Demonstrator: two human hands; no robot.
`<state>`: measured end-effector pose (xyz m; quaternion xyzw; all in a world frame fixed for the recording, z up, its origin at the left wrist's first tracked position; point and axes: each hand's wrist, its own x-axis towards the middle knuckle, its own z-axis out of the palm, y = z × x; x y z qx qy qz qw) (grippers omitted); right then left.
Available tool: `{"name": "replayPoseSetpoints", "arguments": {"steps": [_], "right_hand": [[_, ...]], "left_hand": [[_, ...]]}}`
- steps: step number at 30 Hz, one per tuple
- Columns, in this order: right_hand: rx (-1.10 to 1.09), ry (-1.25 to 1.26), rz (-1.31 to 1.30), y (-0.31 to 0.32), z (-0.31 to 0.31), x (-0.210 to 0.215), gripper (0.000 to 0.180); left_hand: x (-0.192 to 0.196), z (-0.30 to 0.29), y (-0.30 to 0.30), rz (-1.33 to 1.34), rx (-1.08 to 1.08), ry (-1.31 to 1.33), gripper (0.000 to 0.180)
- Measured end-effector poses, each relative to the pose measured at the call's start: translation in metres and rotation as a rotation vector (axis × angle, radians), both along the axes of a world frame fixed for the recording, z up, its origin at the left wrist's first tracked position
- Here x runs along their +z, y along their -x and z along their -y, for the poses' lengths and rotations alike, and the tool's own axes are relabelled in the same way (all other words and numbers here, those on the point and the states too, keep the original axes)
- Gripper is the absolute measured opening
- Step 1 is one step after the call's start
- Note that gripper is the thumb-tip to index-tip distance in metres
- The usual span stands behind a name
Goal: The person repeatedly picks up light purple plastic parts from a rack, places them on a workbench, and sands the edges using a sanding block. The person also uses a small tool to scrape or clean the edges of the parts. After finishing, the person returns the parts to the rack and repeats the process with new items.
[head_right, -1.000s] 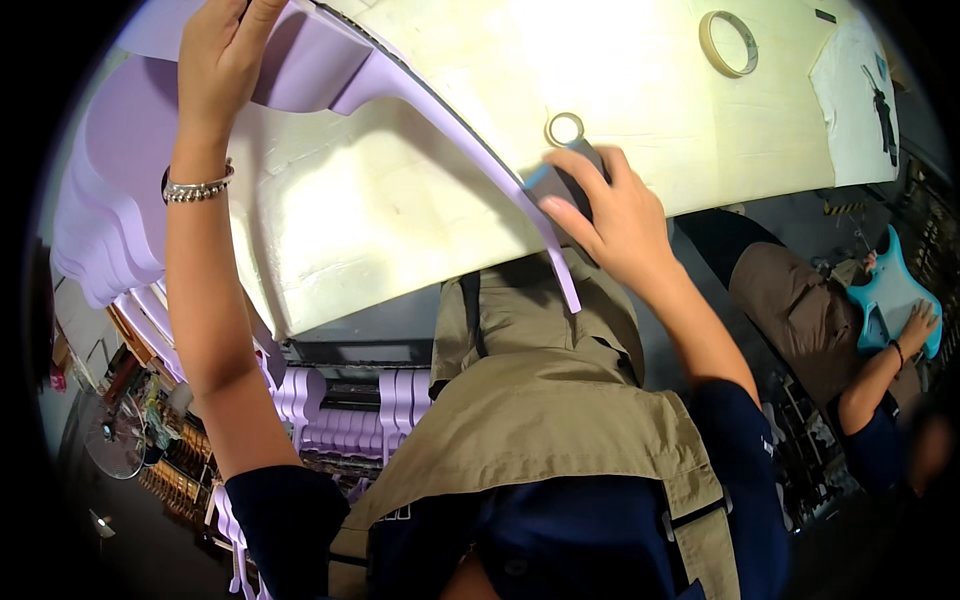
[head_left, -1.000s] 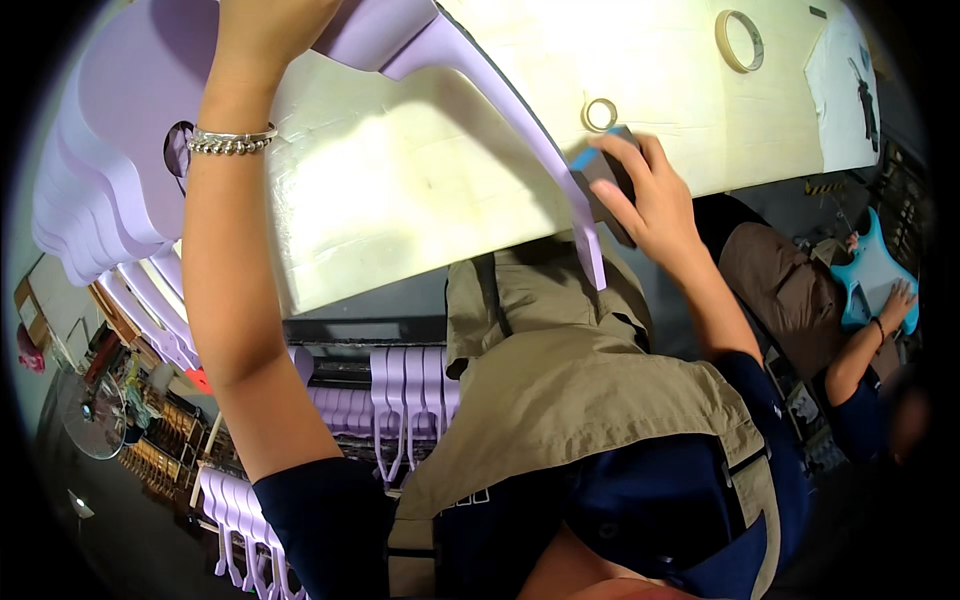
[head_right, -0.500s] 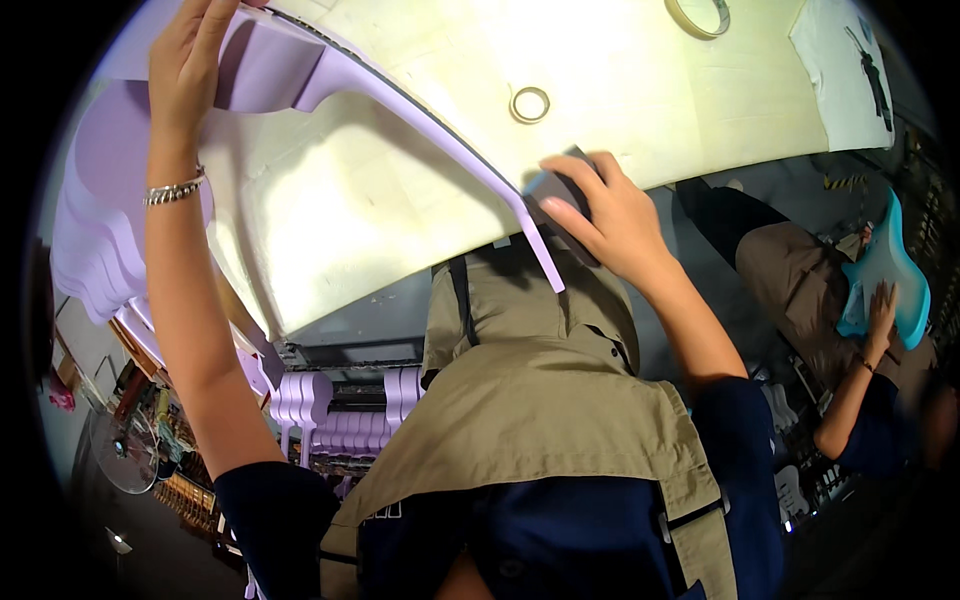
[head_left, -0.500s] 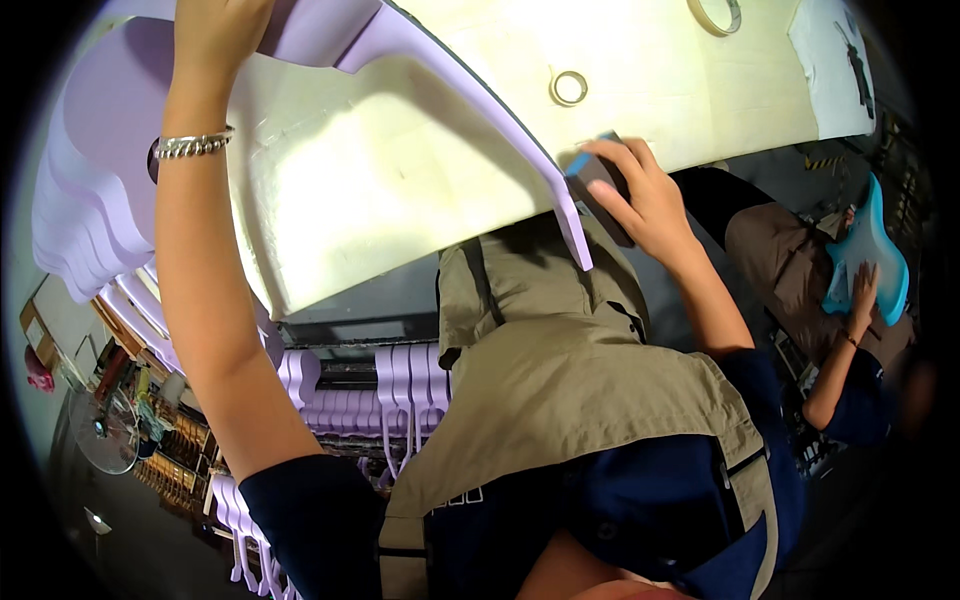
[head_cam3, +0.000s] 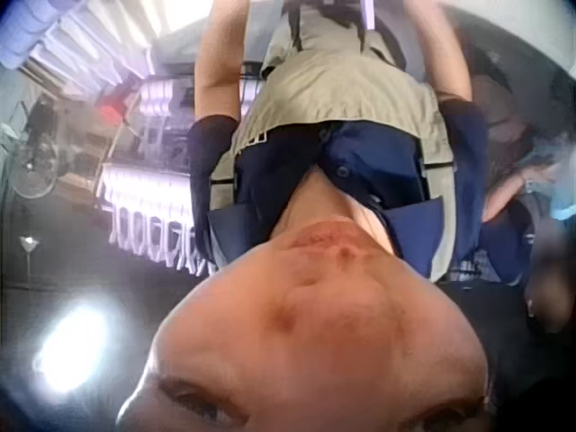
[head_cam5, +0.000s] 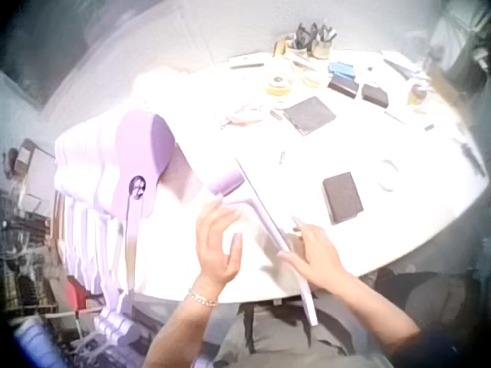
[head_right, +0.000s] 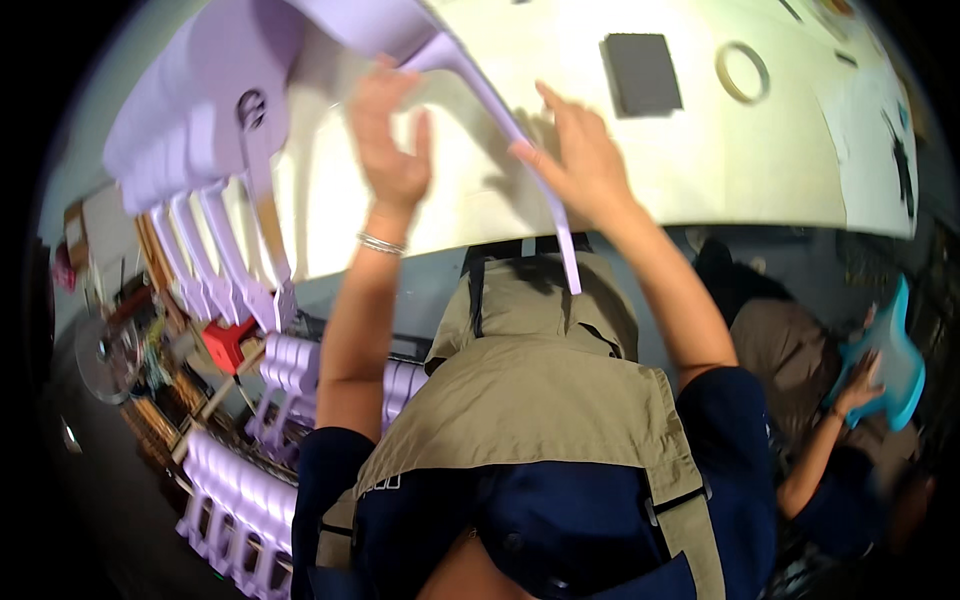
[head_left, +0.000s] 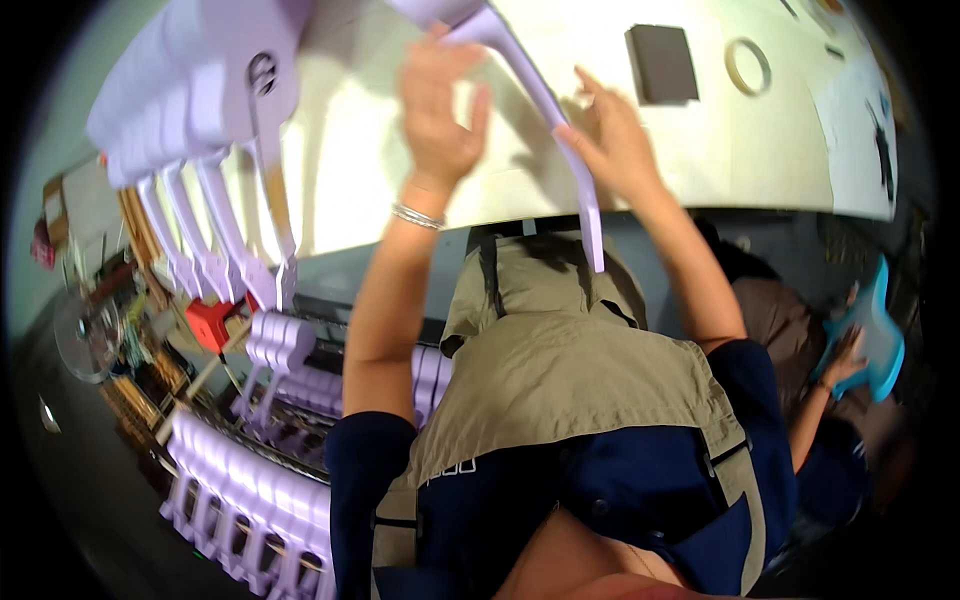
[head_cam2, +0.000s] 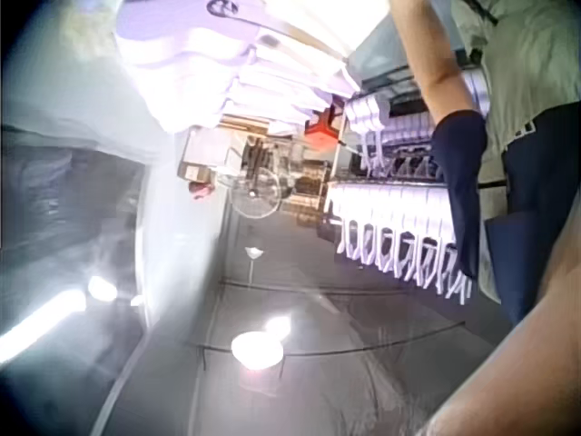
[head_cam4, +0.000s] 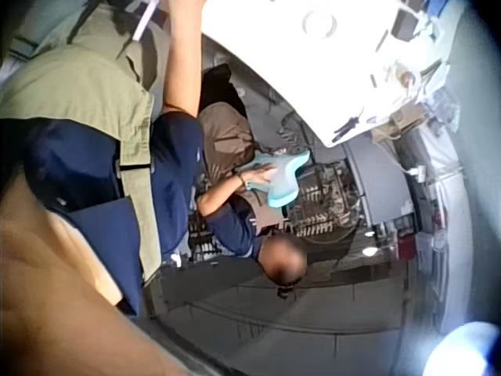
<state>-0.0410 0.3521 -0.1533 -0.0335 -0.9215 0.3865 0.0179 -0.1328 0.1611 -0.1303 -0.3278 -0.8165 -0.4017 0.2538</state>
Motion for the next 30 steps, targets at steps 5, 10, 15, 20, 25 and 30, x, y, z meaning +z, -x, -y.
{"name": "replayPoseSetpoints", "arguments": {"steps": [5,10,15,20,25,30], "right_hand": [[-0.012,0.636,0.221,0.001,0.011,-0.034,0.058],[0.183,0.730,0.295,-0.045,-0.040,-0.015,0.041],[0.365,0.730,0.439,-0.059,-0.049,0.036,0.026],[0.703,0.563,0.721,-0.045,0.021,0.084,0.037],[1.069,0.431,1.195,-0.052,0.149,0.112,0.043],[0.931,0.544,1.603,-0.108,0.285,0.115,0.034]], "left_hand": [[-0.001,-0.010,-0.080,0.208,-0.073,0.178,0.028],[0.031,-0.023,-0.096,-0.199,-0.207,0.204,0.041],[0.073,-0.022,-0.109,-0.493,0.057,0.373,0.034],[0.089,0.036,-0.164,-0.338,0.324,0.690,0.008],[0.062,0.133,-0.246,0.001,0.520,0.627,0.009],[0.021,0.234,-0.343,0.461,0.578,0.310,0.013]]}}
